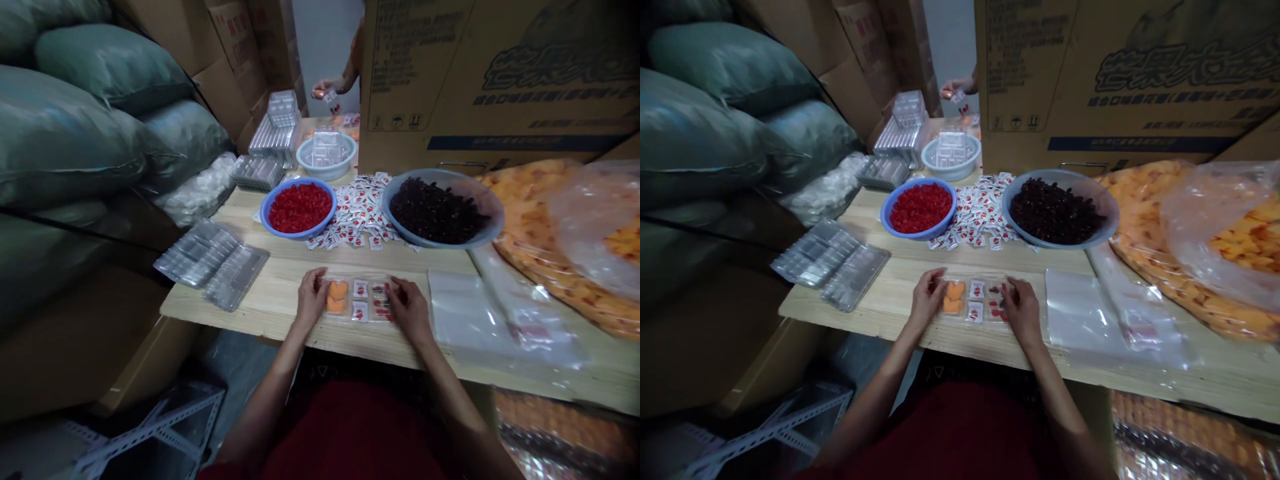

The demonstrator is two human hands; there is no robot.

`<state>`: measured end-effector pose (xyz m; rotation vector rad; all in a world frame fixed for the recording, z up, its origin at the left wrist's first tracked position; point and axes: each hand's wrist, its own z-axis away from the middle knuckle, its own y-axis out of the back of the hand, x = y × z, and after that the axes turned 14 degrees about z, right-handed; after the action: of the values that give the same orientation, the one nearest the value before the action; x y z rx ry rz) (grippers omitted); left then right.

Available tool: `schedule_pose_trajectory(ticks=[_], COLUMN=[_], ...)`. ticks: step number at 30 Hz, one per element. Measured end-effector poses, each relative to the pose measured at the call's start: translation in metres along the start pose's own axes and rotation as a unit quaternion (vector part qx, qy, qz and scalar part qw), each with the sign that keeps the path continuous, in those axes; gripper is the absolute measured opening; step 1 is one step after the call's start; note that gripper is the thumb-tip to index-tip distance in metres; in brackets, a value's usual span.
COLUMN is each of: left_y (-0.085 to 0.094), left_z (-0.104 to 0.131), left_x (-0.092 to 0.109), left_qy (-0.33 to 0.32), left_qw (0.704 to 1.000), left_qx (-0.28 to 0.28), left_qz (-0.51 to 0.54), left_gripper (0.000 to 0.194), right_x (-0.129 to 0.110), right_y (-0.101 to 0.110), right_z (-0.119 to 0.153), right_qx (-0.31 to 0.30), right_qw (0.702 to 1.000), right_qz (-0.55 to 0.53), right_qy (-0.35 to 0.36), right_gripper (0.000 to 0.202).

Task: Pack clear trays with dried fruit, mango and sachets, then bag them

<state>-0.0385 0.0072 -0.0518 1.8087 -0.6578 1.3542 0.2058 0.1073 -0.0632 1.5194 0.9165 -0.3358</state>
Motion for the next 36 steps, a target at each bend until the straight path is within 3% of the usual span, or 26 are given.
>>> schedule_pose_trajectory(ticks=[6, 12, 16, 19, 23, 26, 31, 34, 36], left_y=[0.002, 0.005, 0.004, -0.001, -0.011, -0.015, -0.015, -0.021, -0.026], left_z=[-0.002, 0.004, 0.018, 0.033, 0.044, 0.049, 0.062, 0.069, 0.070], left_x=[-0.004, 0.001, 0.005, 0.007, 0.013, 0.027, 0.053, 0.051, 0.045], left_qy=[-0.033, -0.029, -0.017, 0.046, 0.167, 0.225, 0.343, 0.379, 0.397], left_qw=[0.997, 0.985, 0.995, 0.998, 0.950, 0.897, 0.821, 0.795, 0.788], left_qx=[-0.054, -0.020, -0.037, -0.009, 0.031, 0.030, -0.163, -0.168, -0.136], left_qz=[-0.047, -0.171, -0.090, 0.051, 0.261, 0.381, 0.426, 0.443, 0.451], left_gripper=[0.030, 0.023, 0.024, 0.026, 0.034, 0.040, 0.045, 0.042, 0.040], right_x=[0.002, -0.003, -0.004, -0.003, -0.003, -0.005, -0.006, -0.004, 0.001], right_y=[0.004, 0.001, 0.001, 0.009, 0.030, 0.045, 0.059, 0.063, 0.068], right_z=[0.025, 0.027, 0.029, 0.035, 0.040, 0.040, 0.038, 0.037, 0.036], right_qx=[-0.018, -0.011, -0.027, -0.053, -0.151, -0.188, -0.173, -0.162, -0.126], right_qw=[1.000, 1.000, 0.989, 0.945, 0.866, 0.845, 0.846, 0.870, 0.913], right_qz=[0.008, 0.012, -0.097, -0.261, -0.412, -0.437, -0.433, -0.398, -0.325], right_qy=[-0.004, -0.023, -0.110, -0.189, -0.239, -0.245, -0.258, -0.241, -0.211], right_gripper=[0.048, 0.050, 0.062, 0.071, 0.060, 0.044, 0.039, 0.044, 0.054])
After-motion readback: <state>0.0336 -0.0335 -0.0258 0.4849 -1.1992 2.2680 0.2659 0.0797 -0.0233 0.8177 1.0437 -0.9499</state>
